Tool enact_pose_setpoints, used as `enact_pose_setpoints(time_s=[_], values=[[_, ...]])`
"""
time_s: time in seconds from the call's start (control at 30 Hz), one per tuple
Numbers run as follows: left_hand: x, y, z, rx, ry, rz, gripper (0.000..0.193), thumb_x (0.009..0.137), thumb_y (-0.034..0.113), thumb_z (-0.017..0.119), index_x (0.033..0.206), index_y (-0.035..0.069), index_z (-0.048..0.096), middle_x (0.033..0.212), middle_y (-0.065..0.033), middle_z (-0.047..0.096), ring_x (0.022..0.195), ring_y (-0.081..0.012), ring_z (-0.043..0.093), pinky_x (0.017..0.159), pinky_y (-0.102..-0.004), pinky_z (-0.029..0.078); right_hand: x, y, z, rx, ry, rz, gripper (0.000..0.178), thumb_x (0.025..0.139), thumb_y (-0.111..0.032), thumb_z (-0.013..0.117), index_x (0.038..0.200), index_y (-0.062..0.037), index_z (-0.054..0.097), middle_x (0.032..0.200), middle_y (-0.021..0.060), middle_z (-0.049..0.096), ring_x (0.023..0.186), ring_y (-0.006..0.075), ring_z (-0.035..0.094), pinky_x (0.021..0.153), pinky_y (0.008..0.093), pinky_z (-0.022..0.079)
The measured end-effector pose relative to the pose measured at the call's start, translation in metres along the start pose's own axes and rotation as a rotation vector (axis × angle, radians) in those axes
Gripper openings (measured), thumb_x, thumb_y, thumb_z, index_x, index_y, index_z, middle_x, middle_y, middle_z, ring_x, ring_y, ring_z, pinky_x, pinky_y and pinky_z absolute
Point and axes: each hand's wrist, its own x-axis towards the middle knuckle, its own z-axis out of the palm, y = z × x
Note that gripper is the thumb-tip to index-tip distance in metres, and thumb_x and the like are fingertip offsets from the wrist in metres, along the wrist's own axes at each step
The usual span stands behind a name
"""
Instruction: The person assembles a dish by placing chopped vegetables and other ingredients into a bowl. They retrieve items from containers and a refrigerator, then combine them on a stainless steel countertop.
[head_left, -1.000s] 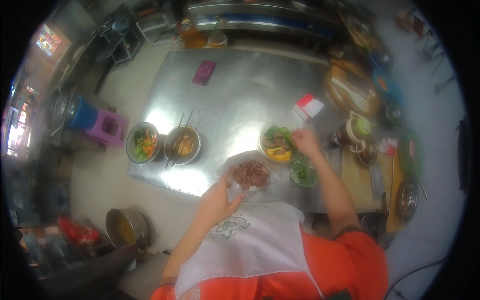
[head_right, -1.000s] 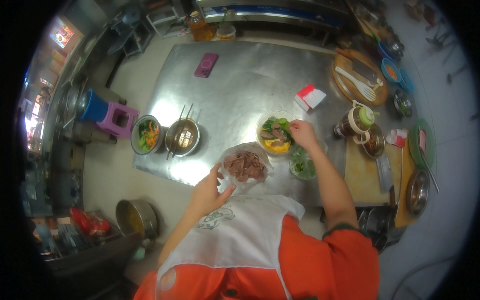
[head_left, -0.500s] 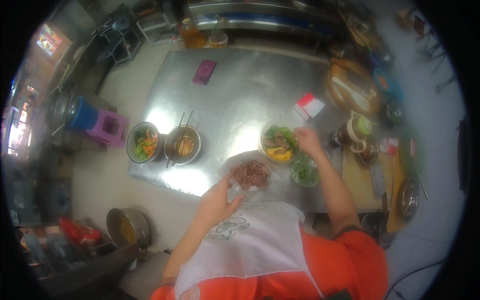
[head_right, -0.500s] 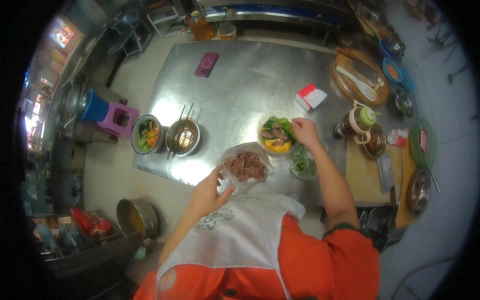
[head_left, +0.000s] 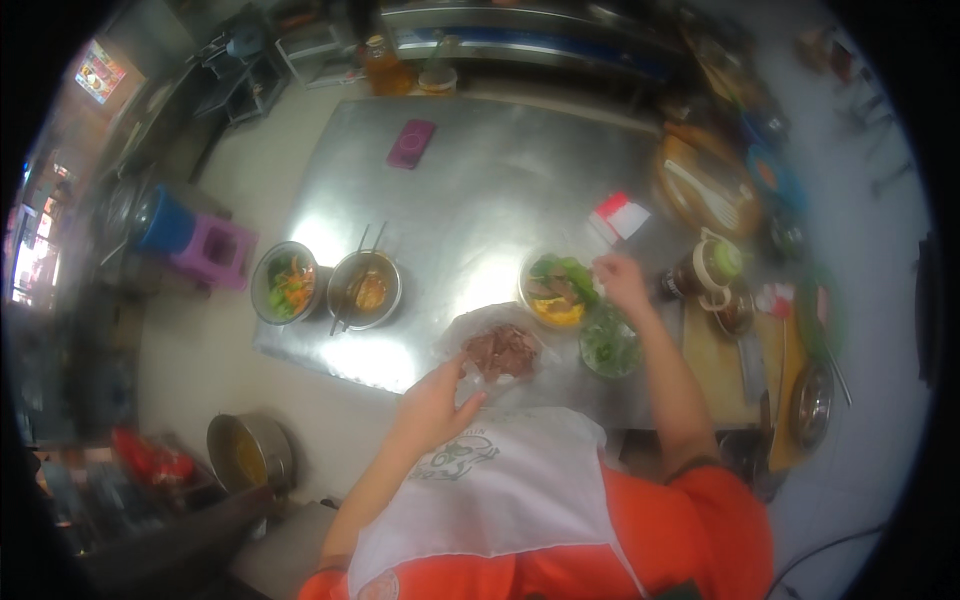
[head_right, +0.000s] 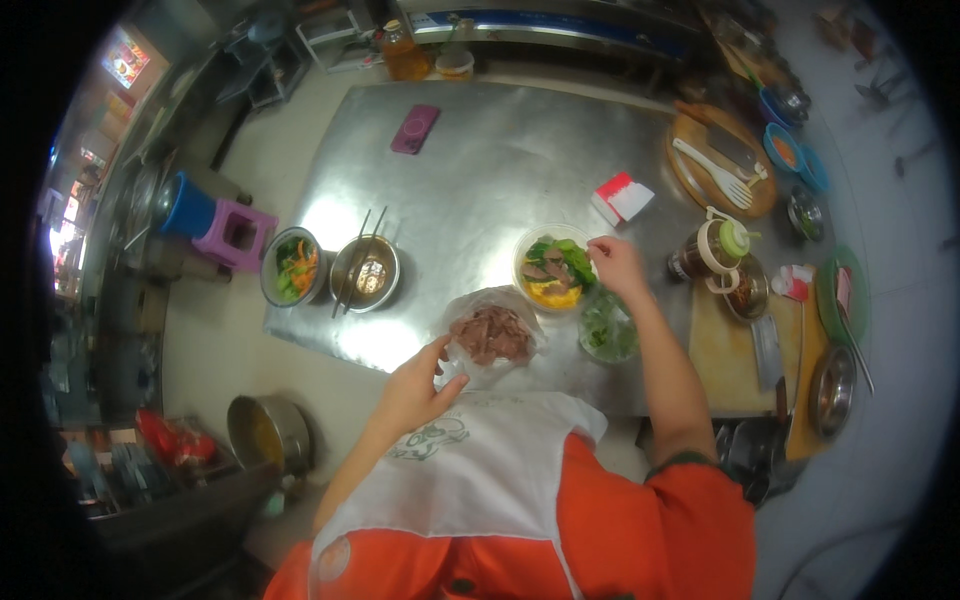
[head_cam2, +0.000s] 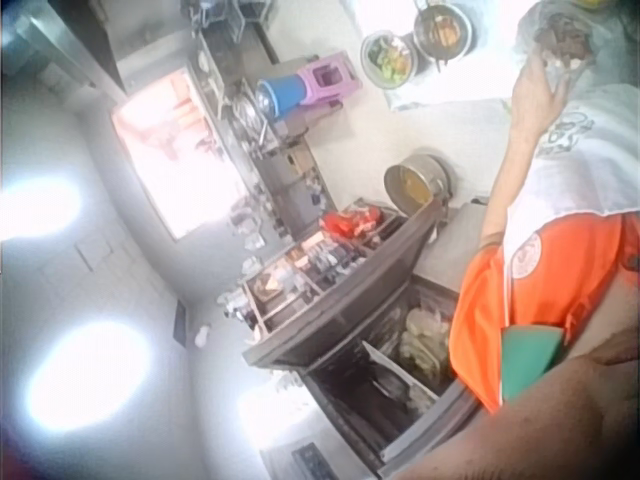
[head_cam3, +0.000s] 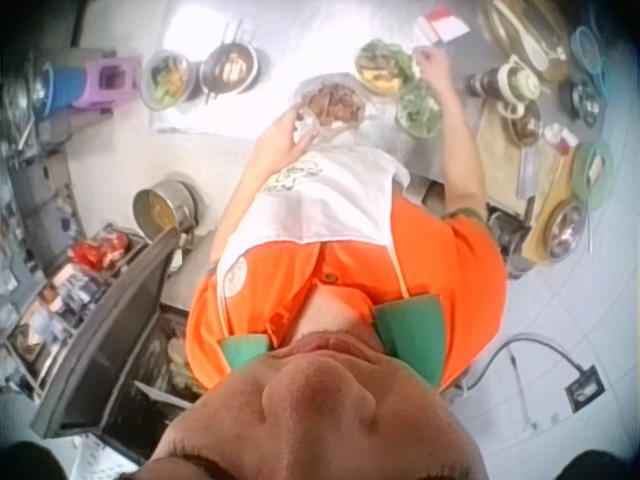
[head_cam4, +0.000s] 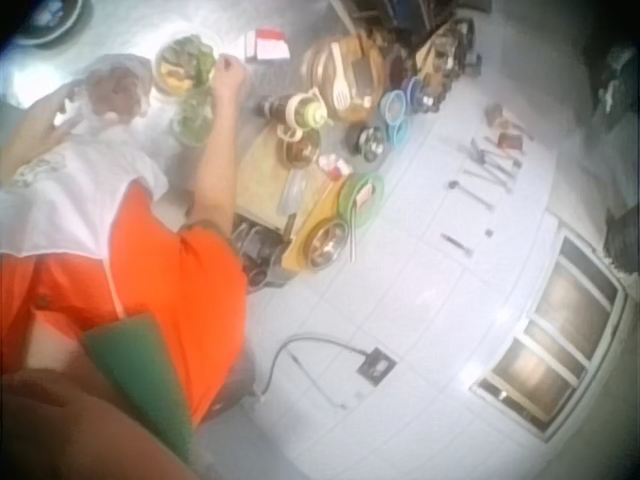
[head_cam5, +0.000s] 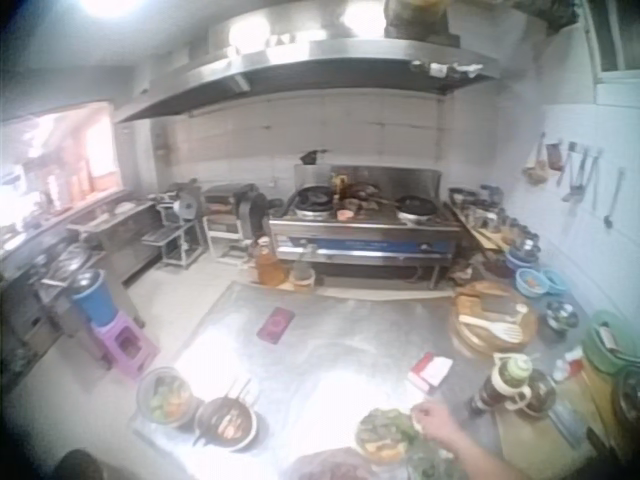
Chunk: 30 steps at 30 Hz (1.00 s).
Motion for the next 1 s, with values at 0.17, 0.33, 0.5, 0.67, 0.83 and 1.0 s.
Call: enact_pose_setpoints(time_s=[0.17,0.33,0.5,0.67,0.83,1.0], values=[[0.002,0.001,-0.001,-0.009,-0.012,-0.002,0.059,0.085,0.027,0.067,0.132,0.001,0.044,0.109,-0.0201,0.064,0.099,-0.0351,0.063,0.082,-0.0424,0.051,0.004,0.011,0.003,-0.286,0.014,-0.193,0.018,0.086,-0.011,0.061,0.099,-0.0025,0.068,0.082,0.0094,0.070,0.075,0.0203,0.065,0.070,0.0348,0.052],[0.003,0.001,-0.001,-0.005,-0.011,0.003,0.056,0.085,0.026,0.067,0.130,0.001,0.046,0.108,-0.0205,0.064,0.098,-0.0351,0.063,0.081,-0.0427,0.051,-0.005,-0.003,0.003,-0.843,-0.085,-0.502,0.022,0.078,-0.006,0.059,0.095,-0.0108,0.072,0.091,0.0077,0.067,0.096,0.0290,0.057,0.083,0.0398,0.047],[0.003,0.002,0.000,0.011,-0.002,0.043,0.053,0.085,0.026,0.067,0.128,0.002,0.047,0.105,-0.0197,0.064,0.096,-0.0354,0.063,0.080,-0.0433,0.051,0.006,-0.015,0.007,-1.188,-0.056,-0.547,0.017,0.076,-0.010,0.061,0.086,-0.0162,0.074,0.110,0.0047,0.060,0.108,0.0281,0.048,0.089,0.0412,0.042],[0.004,0.006,-0.006,0.018,0.007,0.028,0.050,0.086,0.026,0.066,0.127,0.003,0.049,0.105,-0.0183,0.064,0.096,-0.0351,0.063,0.080,-0.0431,0.051,0.020,0.002,0.007,-1.030,-0.019,-0.480,0.014,0.076,-0.015,0.064,0.085,-0.0166,0.074,0.118,0.0057,0.057,0.114,0.0296,0.045,0.093,0.0427,0.039],[0.000,0.003,-0.003,0.005,0.012,-0.001,0.050,0.086,0.026,0.066,0.127,0.003,0.050,0.106,-0.0185,0.064,0.098,-0.0347,0.063,0.081,-0.0424,0.051,0.008,0.001,0.011,-1.144,0.016,-0.489,0.015,0.078,-0.018,0.063,0.088,-0.0162,0.075,0.127,0.0076,0.055,0.126,0.0333,0.039,0.097,0.0476,0.037],[0.003,0.007,-0.006,0.017,-0.005,0.038,0.050,0.086,0.026,0.066,0.128,0.003,0.049,0.106,-0.0190,0.064,0.098,-0.0347,0.063,0.082,-0.0424,0.051,0.014,0.008,0.012,-1.152,0.022,-0.468,0.014,0.080,-0.020,0.062,0.086,-0.0156,0.075,0.130,0.0076,0.054,0.128,0.0363,0.036,0.102,0.0511,0.033]])
